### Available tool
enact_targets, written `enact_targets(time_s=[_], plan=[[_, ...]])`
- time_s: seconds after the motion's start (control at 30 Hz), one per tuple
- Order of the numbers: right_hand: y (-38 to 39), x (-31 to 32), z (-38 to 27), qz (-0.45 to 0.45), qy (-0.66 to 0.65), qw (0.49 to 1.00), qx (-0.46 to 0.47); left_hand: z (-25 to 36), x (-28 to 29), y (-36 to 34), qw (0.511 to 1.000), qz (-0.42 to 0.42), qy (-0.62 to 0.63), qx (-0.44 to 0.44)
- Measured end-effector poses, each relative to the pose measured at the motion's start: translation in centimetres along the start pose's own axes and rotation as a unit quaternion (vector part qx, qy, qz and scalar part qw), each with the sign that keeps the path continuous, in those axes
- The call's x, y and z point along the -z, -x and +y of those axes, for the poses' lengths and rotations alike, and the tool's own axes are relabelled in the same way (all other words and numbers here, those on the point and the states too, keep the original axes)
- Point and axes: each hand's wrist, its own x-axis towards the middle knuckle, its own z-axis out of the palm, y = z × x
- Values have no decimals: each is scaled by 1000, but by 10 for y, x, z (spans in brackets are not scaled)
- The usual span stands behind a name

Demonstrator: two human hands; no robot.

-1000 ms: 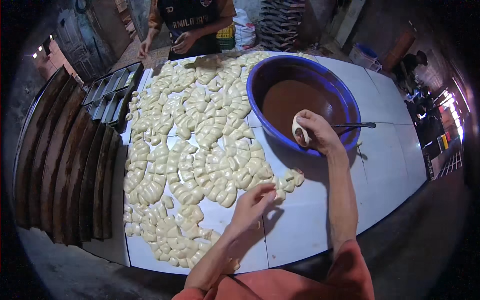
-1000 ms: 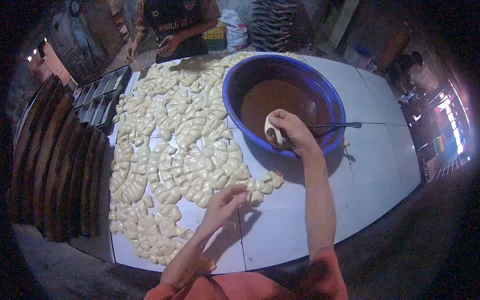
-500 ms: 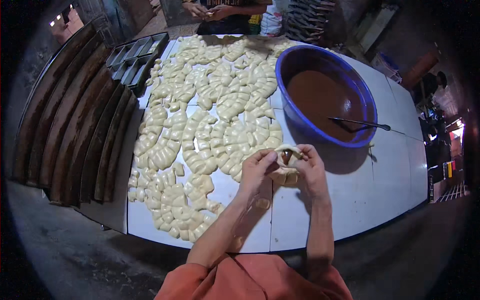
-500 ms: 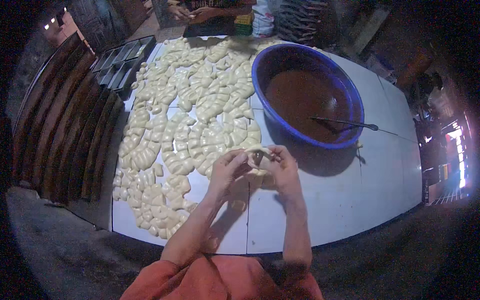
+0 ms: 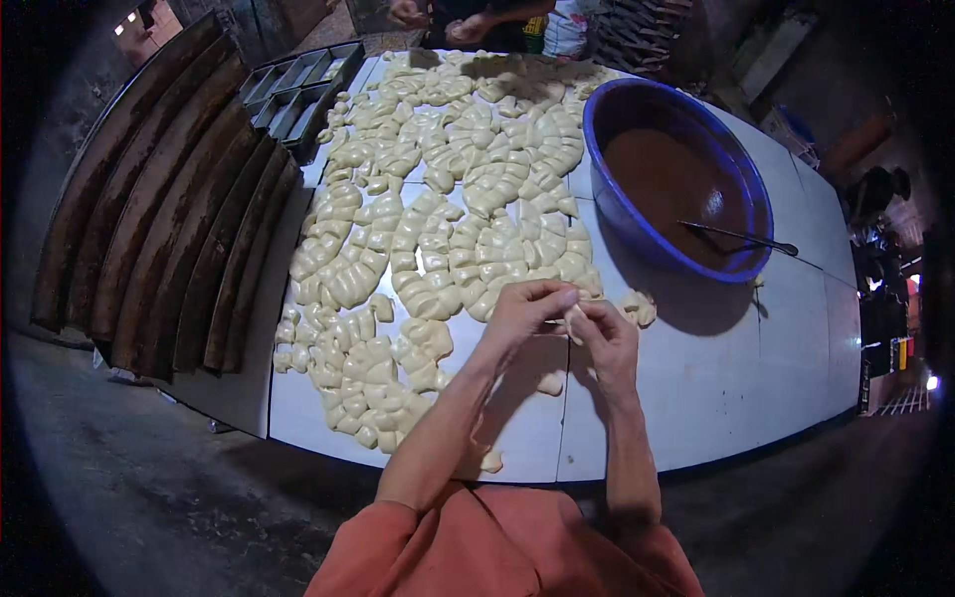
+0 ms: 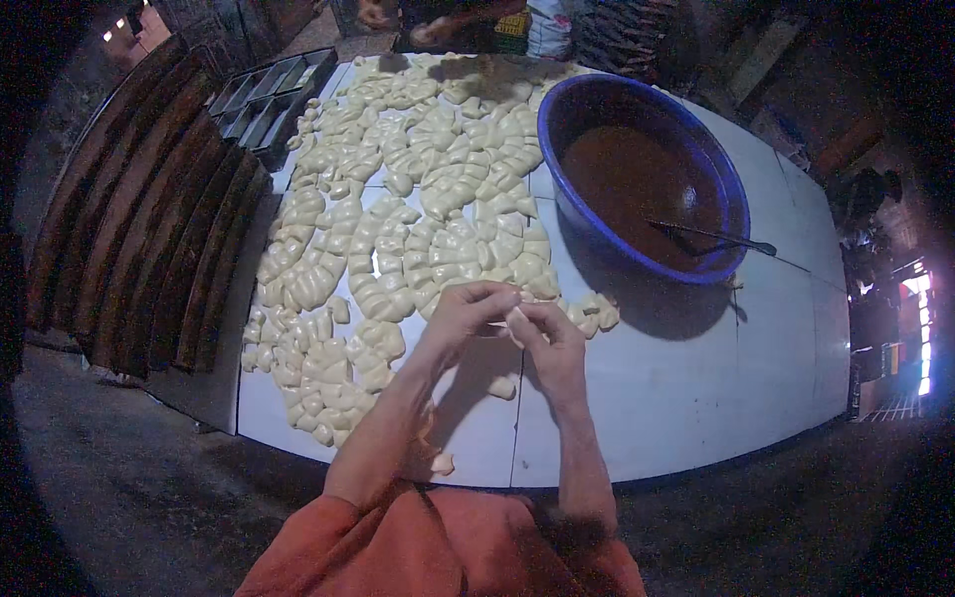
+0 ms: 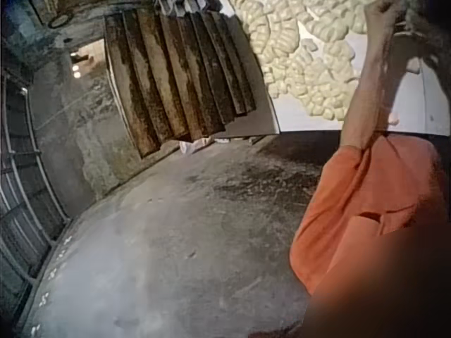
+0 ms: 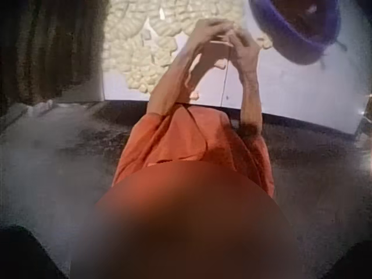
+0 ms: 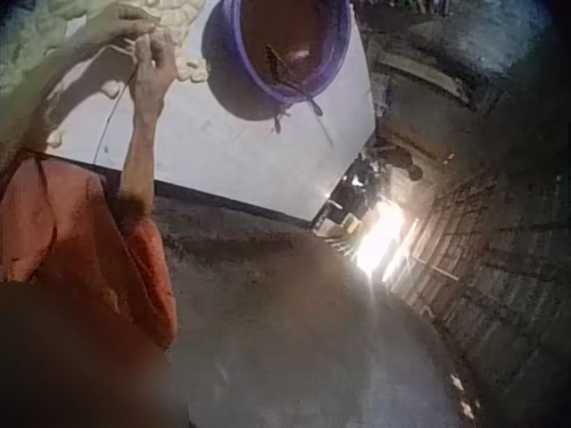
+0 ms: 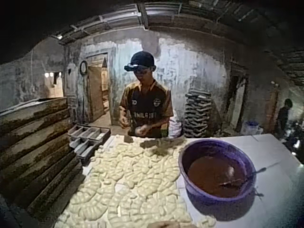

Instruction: The person shapes pieces of dough into crescents and places them into rectangular baking pans.

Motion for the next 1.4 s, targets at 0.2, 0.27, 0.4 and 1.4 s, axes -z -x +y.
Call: enact_targets(time_s=[0.2,0.27,0.4,1.4], plan=[[3,14,25,-64,110,977,169,0,5,10,998,-25,-43,-27],[0,14,26,-64,150,958,235,-8,4,14,990,-59,-30,-125],[5,-27,23,120,-16,960,253,-13,15,12,991,-86,-33,-99],[54,-13,9,-129,299,946,2,-18,102,122,979,156,-123,-36]])
